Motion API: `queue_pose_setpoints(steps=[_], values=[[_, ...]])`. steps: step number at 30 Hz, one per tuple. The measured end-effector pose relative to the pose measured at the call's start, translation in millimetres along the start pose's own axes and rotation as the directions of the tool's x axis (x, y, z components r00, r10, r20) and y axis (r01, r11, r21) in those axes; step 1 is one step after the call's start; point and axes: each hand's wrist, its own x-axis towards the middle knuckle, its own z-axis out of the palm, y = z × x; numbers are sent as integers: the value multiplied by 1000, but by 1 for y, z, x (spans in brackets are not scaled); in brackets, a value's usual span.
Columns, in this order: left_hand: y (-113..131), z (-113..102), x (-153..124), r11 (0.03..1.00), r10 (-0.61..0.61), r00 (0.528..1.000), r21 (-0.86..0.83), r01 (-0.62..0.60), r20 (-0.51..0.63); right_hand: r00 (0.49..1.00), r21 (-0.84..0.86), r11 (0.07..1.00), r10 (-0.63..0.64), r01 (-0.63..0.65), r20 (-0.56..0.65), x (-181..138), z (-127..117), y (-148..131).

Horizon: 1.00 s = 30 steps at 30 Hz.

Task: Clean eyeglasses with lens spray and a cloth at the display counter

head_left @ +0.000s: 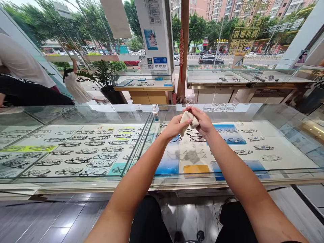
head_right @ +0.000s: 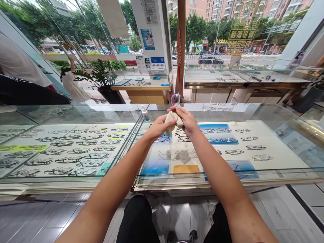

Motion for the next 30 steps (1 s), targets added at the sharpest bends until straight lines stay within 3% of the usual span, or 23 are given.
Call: queue_pose_setpoints(steps=[13,30], values=[[-11,9,2,996,86,984,42,-80,-154,1000,-1,1000,-21,21,-9,-6,10,-2],[-10,17,4,991,88,944,-69,-115,-318,998,-105,993,-43,48,53,-9,12,-1]])
